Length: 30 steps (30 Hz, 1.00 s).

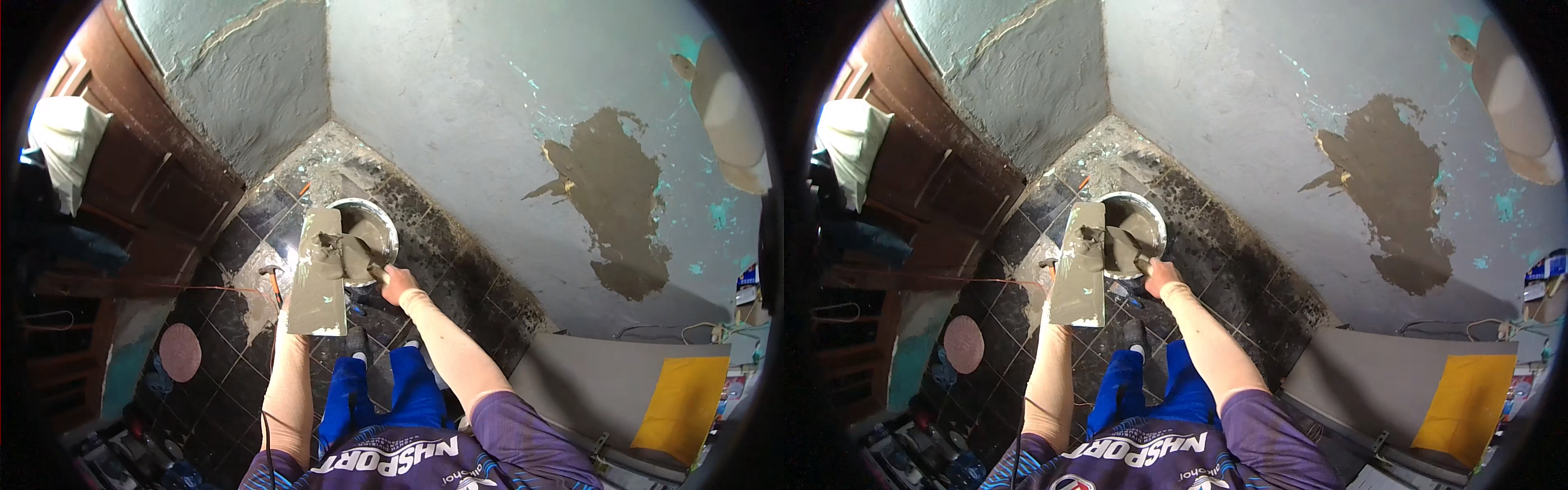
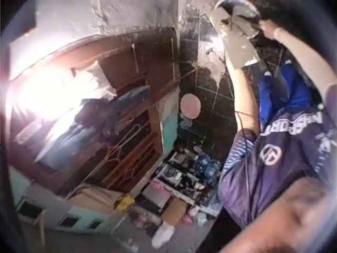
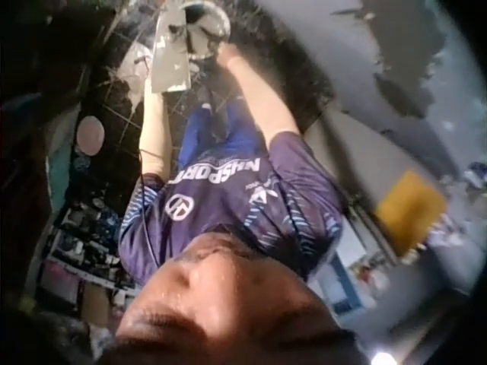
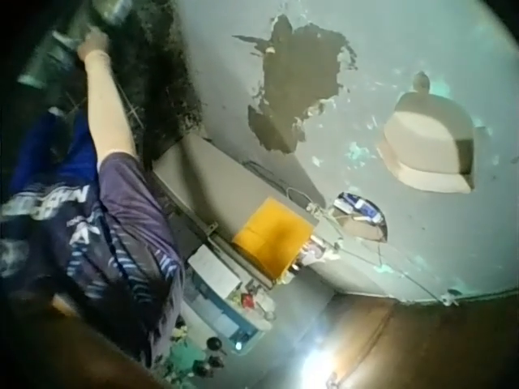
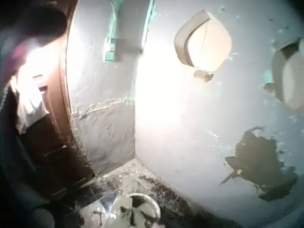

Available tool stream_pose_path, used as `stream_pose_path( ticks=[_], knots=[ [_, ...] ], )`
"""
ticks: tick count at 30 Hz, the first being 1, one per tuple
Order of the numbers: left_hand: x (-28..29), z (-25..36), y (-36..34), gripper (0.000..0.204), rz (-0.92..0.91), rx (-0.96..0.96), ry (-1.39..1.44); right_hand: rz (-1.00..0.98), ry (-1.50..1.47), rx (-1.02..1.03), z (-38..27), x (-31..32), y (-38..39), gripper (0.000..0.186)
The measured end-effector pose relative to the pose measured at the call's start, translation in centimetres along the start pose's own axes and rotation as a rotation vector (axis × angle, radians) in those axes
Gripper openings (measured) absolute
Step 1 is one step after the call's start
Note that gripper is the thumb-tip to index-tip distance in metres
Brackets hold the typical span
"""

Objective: The person is applying and smoothing plaster or cement over a damaged area of a wall using a trowel.

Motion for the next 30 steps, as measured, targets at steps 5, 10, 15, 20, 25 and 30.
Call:
stream_pose_path(
  ticks=[5, 10, 15, 20, 25, 30],
  knots=[
    [-1.7, -1.1, -1.1, 0.032, -0.045, 0.016, 0.004, -0.042, 0.059, -0.08, 1.1, 0.0, -0.9, 0.027],
    [-1.5, -4.9, -3.7, 0.035, -0.143, -0.017, -0.07, 0.029, -0.437, -0.164, 8.1, 2.1, 2.6, 0.037],
    [-9.5, -13.3, -4.4, 0.038, -0.242, 0.162, 0.054, -0.032, -0.73, -0.348, 20.3, 8.6, 8.7, 0.034],
    [-11.2, -22.7, -10.2, 0.038, -0.249, 0.076, 0.051, -0.085, -0.895, -0.508, 30.2, 13.2, 13.2, 0.026],
    [-19.5, -35.2, -13.2, 0.034, -0.21, -0.062, -0.007, -0.16, -0.924, -0.711, 45.0, 17.7, 18.5, 0.026],
    [-29.5, -44.9, -14.1, 0.037, -0.04, -0.076, 0.153, -0.257, -0.731, -0.721, 55.3, 24.6, 22.1, 0.033]
  ],
)
Point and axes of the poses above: each hand's wrist, its own y-axis away from the middle knuckle, its own x-axis out of the back of the hand, z = x × y, the point moved 4 cm from there along -y, towards the middle knuckle, and after that the axes turned 1 degree about z, right-handed, at the moved point
